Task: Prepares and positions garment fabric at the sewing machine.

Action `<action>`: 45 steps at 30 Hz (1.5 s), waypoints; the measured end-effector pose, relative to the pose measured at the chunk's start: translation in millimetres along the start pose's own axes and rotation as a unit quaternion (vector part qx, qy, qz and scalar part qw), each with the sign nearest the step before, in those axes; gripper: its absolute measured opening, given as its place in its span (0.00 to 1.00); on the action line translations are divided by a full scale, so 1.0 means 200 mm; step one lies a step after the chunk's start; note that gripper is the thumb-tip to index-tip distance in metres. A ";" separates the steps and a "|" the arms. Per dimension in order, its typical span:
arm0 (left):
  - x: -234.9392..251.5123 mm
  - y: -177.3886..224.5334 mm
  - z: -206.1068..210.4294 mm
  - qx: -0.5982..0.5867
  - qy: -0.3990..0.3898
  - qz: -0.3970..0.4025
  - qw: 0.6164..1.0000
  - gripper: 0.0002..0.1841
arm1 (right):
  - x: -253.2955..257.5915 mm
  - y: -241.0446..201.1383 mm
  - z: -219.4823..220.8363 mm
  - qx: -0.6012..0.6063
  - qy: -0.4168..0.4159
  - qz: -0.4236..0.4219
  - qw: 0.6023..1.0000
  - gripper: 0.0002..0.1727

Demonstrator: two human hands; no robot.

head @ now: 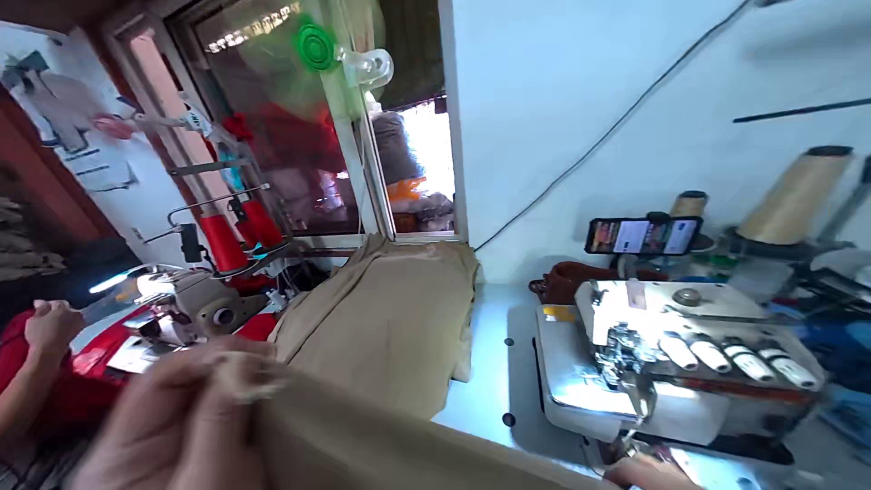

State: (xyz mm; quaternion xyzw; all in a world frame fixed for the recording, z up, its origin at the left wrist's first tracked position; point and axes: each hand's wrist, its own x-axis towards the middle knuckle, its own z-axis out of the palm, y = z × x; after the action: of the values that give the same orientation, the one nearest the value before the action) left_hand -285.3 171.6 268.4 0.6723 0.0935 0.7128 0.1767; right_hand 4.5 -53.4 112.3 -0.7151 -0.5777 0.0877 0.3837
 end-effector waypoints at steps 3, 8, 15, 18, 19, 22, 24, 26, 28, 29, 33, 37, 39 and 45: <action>0.09 -0.08 -0.08 0.035 0.038 -0.034 0.998 0.07 | -0.04 0.00 -0.15 -0.033 0.030 0.030 0.999 0.11; 0.10 -0.57 0.06 0.275 -0.009 -0.112 0.955 0.18 | 0.05 0.21 0.04 0.089 0.089 0.082 0.989 0.08; -0.66 -0.48 0.66 0.034 -0.479 -0.188 0.857 0.35 | 0.15 0.26 0.33 0.229 0.164 0.129 0.951 0.08; -0.84 -0.40 0.85 -0.138 -0.612 -0.090 0.774 0.32 | 0.15 0.23 0.36 0.222 0.179 0.092 0.954 0.07; -0.85 -0.38 0.88 -0.156 -0.627 -0.088 0.758 0.27 | 0.15 0.22 0.37 0.231 0.192 0.093 0.949 0.07; -0.89 -0.39 0.92 -0.132 -0.620 -0.122 0.763 0.16 | 0.10 0.24 0.42 0.330 0.221 0.109 0.911 0.10; -0.89 -0.41 0.92 -0.134 -0.604 -0.159 0.769 0.14 | 0.06 0.26 0.47 0.372 0.247 0.117 0.887 0.11; -0.89 -0.42 0.90 -0.154 -0.585 -0.192 0.772 0.12 | 0.04 0.25 0.52 0.355 0.290 0.111 0.882 0.11; -0.89 -0.43 0.90 -0.172 -0.569 -0.210 0.776 0.12 | 0.04 0.23 0.54 0.318 0.327 0.083 0.886 0.10; -0.89 -0.42 0.90 -0.177 -0.564 -0.217 0.777 0.11 | 0.04 0.23 0.55 0.298 0.336 0.061 0.891 0.08; -0.88 -0.41 0.90 -0.170 -0.552 -0.224 0.785 0.12 | 0.06 0.25 0.57 0.212 0.364 -0.013 0.907 0.06; -0.86 -0.45 0.90 -0.175 -0.534 -0.208 0.801 0.08 | 0.02 0.19 0.50 0.154 0.347 -0.087 0.921 0.09; -0.84 -0.43 0.89 -0.204 -0.558 -0.202 0.778 0.11 | 0.03 0.15 0.48 0.161 0.347 -0.086 0.920 0.09; -0.80 -0.37 0.87 -0.261 -0.575 -0.228 0.741 0.11 | 0.11 0.20 0.46 0.347 0.332 -0.004 0.877 0.04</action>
State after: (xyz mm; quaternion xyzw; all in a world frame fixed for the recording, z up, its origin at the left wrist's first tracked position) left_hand -98.8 161.8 106.0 0.8405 -0.0653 0.1257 0.5229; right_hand -10.7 6.7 30.3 -0.5213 -0.3518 0.0382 0.7766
